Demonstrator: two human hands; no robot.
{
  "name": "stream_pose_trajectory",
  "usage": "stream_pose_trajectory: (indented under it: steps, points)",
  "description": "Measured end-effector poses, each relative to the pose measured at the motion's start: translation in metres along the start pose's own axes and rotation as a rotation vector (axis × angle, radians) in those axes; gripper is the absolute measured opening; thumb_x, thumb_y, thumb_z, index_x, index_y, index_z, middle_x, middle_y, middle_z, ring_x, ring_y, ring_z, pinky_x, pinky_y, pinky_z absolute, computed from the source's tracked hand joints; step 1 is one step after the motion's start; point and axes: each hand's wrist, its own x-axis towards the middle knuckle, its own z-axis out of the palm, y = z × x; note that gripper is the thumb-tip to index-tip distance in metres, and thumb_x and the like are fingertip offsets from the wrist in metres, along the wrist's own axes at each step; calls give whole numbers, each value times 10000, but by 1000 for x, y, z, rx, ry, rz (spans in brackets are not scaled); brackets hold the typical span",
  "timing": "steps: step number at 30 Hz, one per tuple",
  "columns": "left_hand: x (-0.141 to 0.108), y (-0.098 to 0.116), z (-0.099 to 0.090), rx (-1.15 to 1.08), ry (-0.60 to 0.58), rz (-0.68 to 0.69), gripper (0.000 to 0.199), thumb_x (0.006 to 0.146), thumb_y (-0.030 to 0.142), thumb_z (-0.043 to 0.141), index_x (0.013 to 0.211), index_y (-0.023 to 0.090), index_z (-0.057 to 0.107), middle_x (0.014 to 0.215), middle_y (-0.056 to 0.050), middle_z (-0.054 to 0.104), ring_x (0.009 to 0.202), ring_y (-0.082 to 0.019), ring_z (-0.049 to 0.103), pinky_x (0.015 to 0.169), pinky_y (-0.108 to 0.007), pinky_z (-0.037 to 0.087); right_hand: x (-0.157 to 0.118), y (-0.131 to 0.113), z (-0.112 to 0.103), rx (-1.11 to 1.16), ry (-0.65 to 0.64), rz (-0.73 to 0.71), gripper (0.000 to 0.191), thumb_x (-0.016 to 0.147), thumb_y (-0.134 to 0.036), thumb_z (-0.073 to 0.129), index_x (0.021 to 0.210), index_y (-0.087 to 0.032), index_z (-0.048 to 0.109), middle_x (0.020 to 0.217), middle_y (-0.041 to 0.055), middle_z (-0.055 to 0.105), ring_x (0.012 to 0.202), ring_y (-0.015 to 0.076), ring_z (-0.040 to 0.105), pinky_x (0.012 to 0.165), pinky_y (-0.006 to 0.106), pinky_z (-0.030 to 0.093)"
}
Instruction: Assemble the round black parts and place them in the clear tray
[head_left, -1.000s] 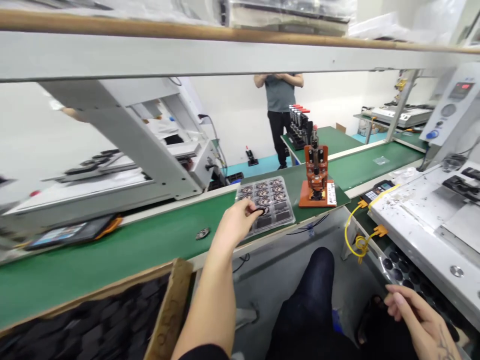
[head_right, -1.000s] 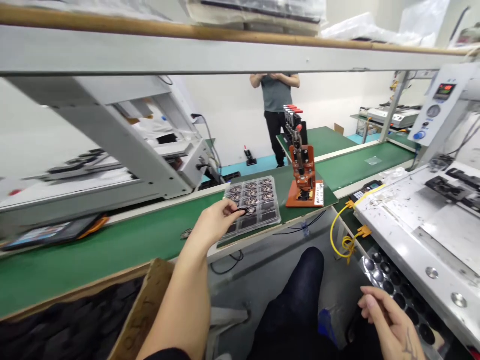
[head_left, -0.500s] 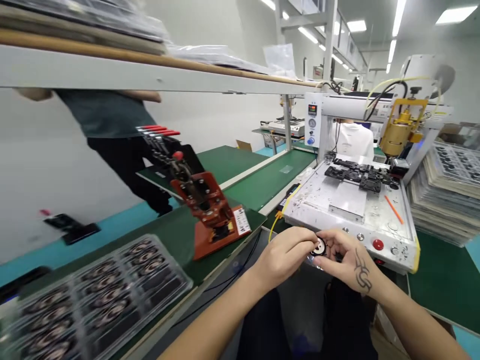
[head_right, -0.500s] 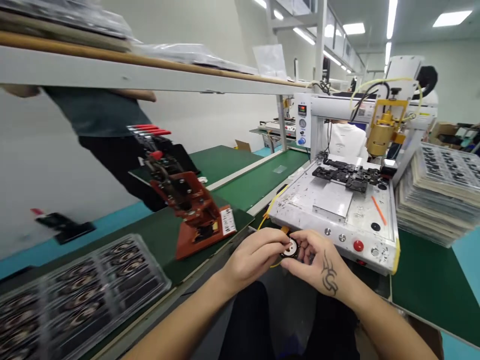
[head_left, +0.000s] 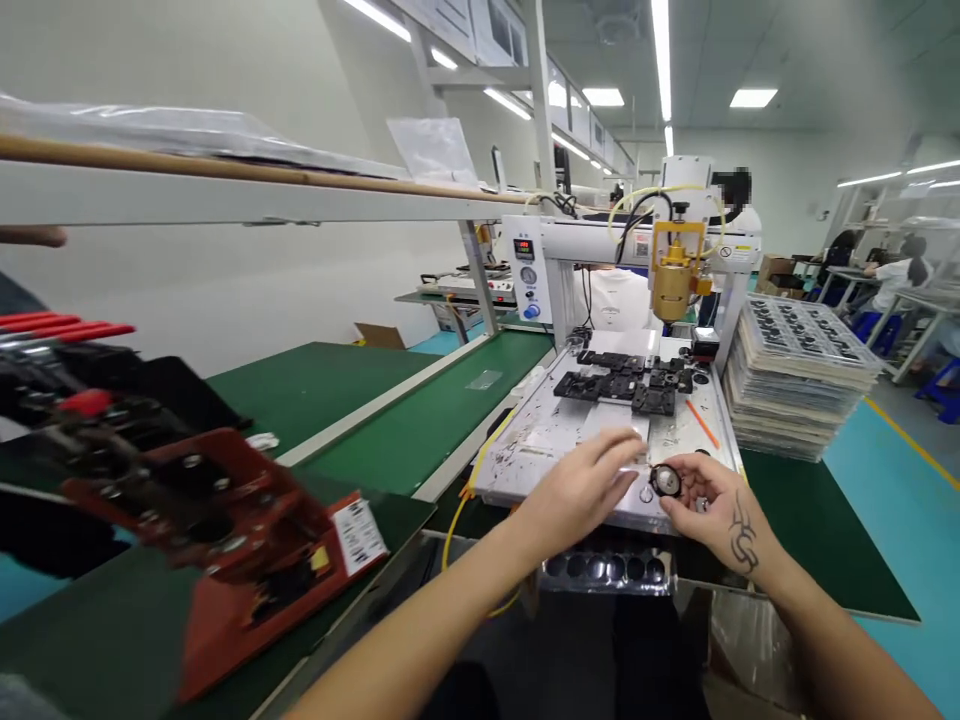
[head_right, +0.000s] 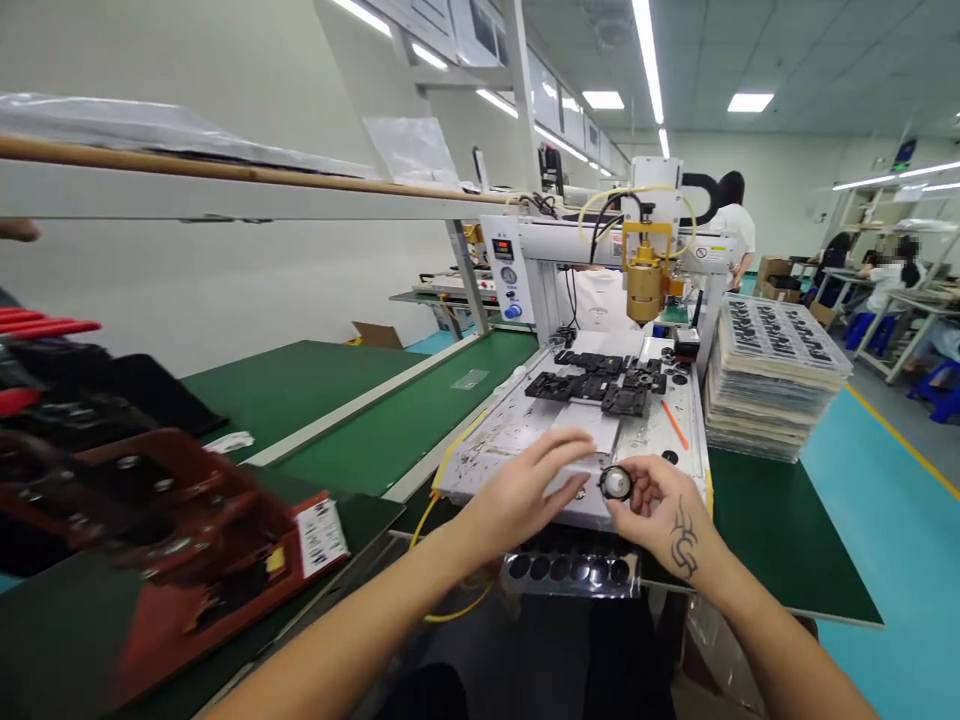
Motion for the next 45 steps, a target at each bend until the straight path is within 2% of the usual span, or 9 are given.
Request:
stream_pose_trajectory:
  steps: [5, 10, 19, 23, 27, 31, 37, 41, 45]
  points:
    - [87, -53, 28, -16, -223, -285, 290, 1049, 265, 597, 1324, 183, 631, 1341, -146, 668, 1281, -275, 639, 1133, -428, 519, -2, 4, -49, -146, 192, -35, 335, 872, -379, 758, 1153, -199, 739, 799, 17, 652, 682, 189, 585, 632, 322, 528]
    - [148, -101, 67, 41, -452, -373, 414, 898, 375, 780, 1223, 121, 738, 1308, -198, 716, 1309, -377, 634, 1136, -455, 491, -17, 3, -76, -147, 251, -40, 352, 905, -381, 753, 1205, -198, 734, 937, 61, 721, 768, 208, 642, 655, 318, 560]
    - [184, -139, 85, 69, -761, -466, 490, 689, 495, 936, 1046, 178, 824, 1049, -81, 832, 994, -308, 756, 835, -322, 554, -26, 15, -110, -140, 347, -4, 402, 877, -462, 808, 1178, -199, 761, 938, 75, 758, 761, 208, 673, 650, 313, 600]
    - [197, -137, 99, 89, -844, -480, 349, 873, 462, 856, 1016, 153, 780, 1006, -68, 794, 947, -255, 749, 891, -393, 593, -4, 11, -106, -156, 304, -16, 461, 856, -513, 827, 1167, -180, 758, 835, 58, 727, 714, 210, 655, 648, 336, 590]
    - [197, -130, 110, 78, -793, -484, 301, 1026, 418, 716, 1139, 139, 723, 1112, -82, 749, 969, -220, 733, 891, -422, 625, 24, 20, -99, -195, 317, -35, 513, 849, -584, 805, 1149, -172, 743, 781, 30, 664, 705, 205, 604, 640, 342, 544]
    - [185, -123, 95, 7, -626, -471, 298, 930, 390, 799, 1059, 123, 760, 1041, -83, 774, 950, -249, 739, 876, -400, 612, 57, 40, -95, -264, 243, -72, 541, 875, -616, 737, 1156, -155, 703, 775, 22, 607, 715, 210, 570, 650, 354, 521]
    - [164, -101, 43, -139, -287, -425, 353, 854, 297, 731, 1163, 128, 743, 1163, -119, 784, 1059, -257, 711, 936, -356, 559, 133, 55, -77, -364, 59, -105, 485, 833, -570, 763, 1083, -158, 710, 863, 54, 665, 781, 214, 591, 725, 344, 507]
    - [141, -81, 9, -208, -204, -401, 314, 851, 289, 720, 1137, 159, 718, 1062, -86, 781, 964, -217, 708, 886, -341, 554, 180, 61, -70, -435, -96, -58, 364, 763, -453, 853, 946, -158, 745, 758, 17, 667, 714, 189, 590, 648, 302, 457]
    - [111, -65, -23, -222, -155, -396, 297, 846, 321, 728, 1114, 192, 718, 1012, -59, 766, 928, -210, 691, 869, -352, 544, 199, 67, -74, -488, -231, -34, 349, 772, -424, 862, 970, -143, 801, 717, 5, 678, 647, 169, 574, 601, 291, 411]
